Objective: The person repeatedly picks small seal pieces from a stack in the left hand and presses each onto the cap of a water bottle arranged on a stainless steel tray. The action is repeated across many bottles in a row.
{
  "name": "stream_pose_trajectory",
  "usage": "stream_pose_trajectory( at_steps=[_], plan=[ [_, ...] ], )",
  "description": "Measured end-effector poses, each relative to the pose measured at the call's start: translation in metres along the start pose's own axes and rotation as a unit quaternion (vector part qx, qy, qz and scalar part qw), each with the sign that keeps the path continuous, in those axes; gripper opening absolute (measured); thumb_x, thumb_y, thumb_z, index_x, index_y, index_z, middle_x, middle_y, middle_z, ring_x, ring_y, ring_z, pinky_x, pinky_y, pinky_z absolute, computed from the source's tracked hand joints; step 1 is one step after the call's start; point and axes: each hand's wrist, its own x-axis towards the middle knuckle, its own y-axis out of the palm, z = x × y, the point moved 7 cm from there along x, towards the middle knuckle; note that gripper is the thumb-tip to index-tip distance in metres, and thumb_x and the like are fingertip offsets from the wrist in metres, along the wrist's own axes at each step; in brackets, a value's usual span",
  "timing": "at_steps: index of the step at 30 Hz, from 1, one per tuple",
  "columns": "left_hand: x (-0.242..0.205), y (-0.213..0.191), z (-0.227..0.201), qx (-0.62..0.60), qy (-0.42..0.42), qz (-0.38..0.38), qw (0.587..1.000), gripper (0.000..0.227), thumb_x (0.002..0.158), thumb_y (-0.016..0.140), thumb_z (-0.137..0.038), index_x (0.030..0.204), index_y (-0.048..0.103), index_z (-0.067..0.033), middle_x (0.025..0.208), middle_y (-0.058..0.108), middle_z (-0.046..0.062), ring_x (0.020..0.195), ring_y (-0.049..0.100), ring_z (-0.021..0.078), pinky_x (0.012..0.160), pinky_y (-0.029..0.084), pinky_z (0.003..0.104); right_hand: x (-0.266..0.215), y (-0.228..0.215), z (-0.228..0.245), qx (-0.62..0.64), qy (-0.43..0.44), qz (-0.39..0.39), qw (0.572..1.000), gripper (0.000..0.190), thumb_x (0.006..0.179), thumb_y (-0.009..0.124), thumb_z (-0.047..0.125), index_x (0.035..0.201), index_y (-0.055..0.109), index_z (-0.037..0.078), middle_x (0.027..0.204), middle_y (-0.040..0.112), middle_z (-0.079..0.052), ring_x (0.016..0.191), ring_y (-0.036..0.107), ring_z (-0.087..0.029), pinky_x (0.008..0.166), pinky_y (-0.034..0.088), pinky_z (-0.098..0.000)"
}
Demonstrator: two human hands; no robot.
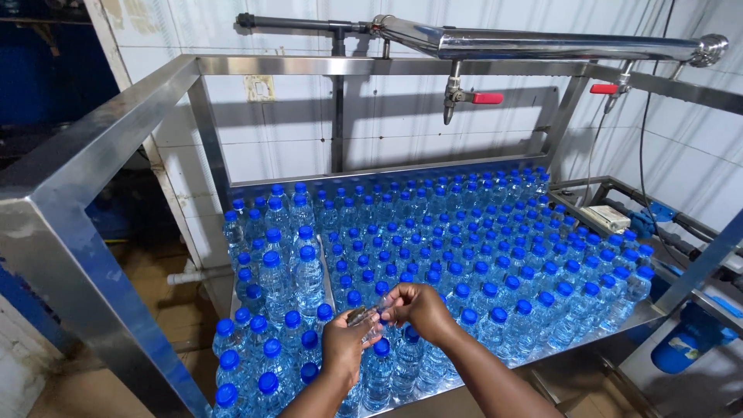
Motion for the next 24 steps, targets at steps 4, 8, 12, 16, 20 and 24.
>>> stream_pose_trajectory(
  at_steps=[4,8,12,16,20,24],
  plan=[
    [-0.003,0.004,0.000,0.002,-0.001,0.000,1.000,0.030,0.093,0.084,0.000,0.123,0.083,0.0089,0.113,0.088,0.024,0.101,0.084,0.0376,0.097,0.072,0.054,-0.008,0.005,0.003,-0.045,-0.026,-0.011,0.999,0.016,0.090,0.093,-0.002,0.096,0.081,0.006,0.074,0.086,-0.009,0.060,0.077,-0.019,0.057,0.063,-0.0345],
    [-0.002,0.007,0.004,-0.034,-0.010,0.012,0.999,0.044,0.085,0.090,0.003,0.126,0.079,0.0131,0.118,0.086,0.027,0.107,0.083,0.0405,0.103,0.071,0.054,-0.003,0.001,-0.005,-0.036,-0.056,-0.039,0.997,0.033,0.091,0.092,-0.007,0.083,0.066,0.011,0.067,0.071,-0.007,0.057,0.073,-0.017,0.052,0.054,-0.0340],
    [-0.003,0.012,0.004,-0.036,-0.011,0.038,0.999,0.047,0.083,0.090,0.004,0.127,0.079,0.0145,0.116,0.087,0.028,0.107,0.084,0.0398,0.103,0.071,0.052,-0.005,-0.001,-0.008,-0.005,0.003,-0.020,1.000,0.026,0.096,0.087,-0.007,0.082,0.071,0.009,0.062,0.072,-0.011,0.050,0.065,-0.018,0.047,0.042,-0.0328],
    [0.002,0.006,0.003,-0.018,-0.003,0.006,1.000,0.033,0.097,0.079,0.003,0.128,0.079,0.0131,0.116,0.086,0.029,0.096,0.085,0.0407,0.097,0.072,0.052,-0.001,0.002,-0.009,0.004,-0.014,0.017,1.000,0.011,0.093,0.090,-0.002,0.088,0.084,0.007,0.081,0.087,-0.008,0.068,0.075,-0.017,0.064,0.057,-0.0351],
    [-0.002,0.004,-0.005,0.012,0.010,-0.045,0.999,0.025,0.096,0.083,0.000,0.120,0.084,0.0086,0.110,0.088,0.023,0.094,0.085,0.0366,0.087,0.073,0.050,0.002,-0.003,-0.011,0.101,-0.016,0.038,0.994,0.010,0.082,0.095,-0.001,0.086,0.091,0.008,0.101,0.082,-0.007,0.095,0.076,-0.026,0.096,0.060,-0.0485],
    [-0.003,0.006,-0.010,0.058,0.043,-0.053,0.996,0.027,0.093,0.085,-0.001,0.120,0.088,0.0065,0.108,0.091,0.021,0.091,0.088,0.0331,0.082,0.075,0.046,0.001,-0.007,-0.014,0.128,0.047,0.179,0.974,0.014,0.102,0.081,0.012,0.103,0.089,0.001,0.071,0.077,-0.010,0.061,0.064,-0.015,0.054,0.042,-0.0285]
  ],
)
